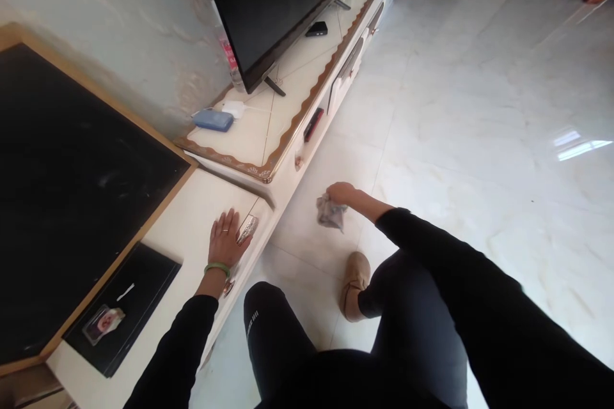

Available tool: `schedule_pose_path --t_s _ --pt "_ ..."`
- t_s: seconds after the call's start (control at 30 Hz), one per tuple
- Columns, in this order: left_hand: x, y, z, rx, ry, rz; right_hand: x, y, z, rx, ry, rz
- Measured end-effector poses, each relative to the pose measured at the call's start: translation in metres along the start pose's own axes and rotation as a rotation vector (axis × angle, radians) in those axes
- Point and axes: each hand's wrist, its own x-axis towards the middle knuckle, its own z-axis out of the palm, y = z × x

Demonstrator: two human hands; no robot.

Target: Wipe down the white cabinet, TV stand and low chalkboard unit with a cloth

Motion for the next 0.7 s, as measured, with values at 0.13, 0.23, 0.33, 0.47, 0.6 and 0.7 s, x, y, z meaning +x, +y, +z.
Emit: schedule_pose_path --t_s 0.13,0.23,0.33,0.47,0.6,0.7 --pt "-0.001 -0.001 0.0 -0.008 0.005 0.009 -0.046 -0.006 -0.007 -0.182 -0.095 -0.115" --pt "-0.004 -0.003 0.002 -0.03 0.013 0.007 -0.071 -0.004 0.008 -0.251 -0.152 -0.14" --pt "-0.009 -0.006 0.002 -0.037 0.023 0.009 -0.064 -0.011 0.018 -0.254 -0.207 -0.155" --pt "-0.017 -0.008 0.003 -0.059 0.045 0.011 -0.036 -0.028 0.019 -0.048 -0.034 -0.117" --pt "-0.023 -0.007 0.01 -0.064 0.034 -0.041 -0.027 -0.026 0.023 0.301 0.18 -0.06" --pt "-0.022 -0.006 0.008 -0.063 0.008 -0.094 -0.033 -0.009 0.034 0.492 0.298 0.003"
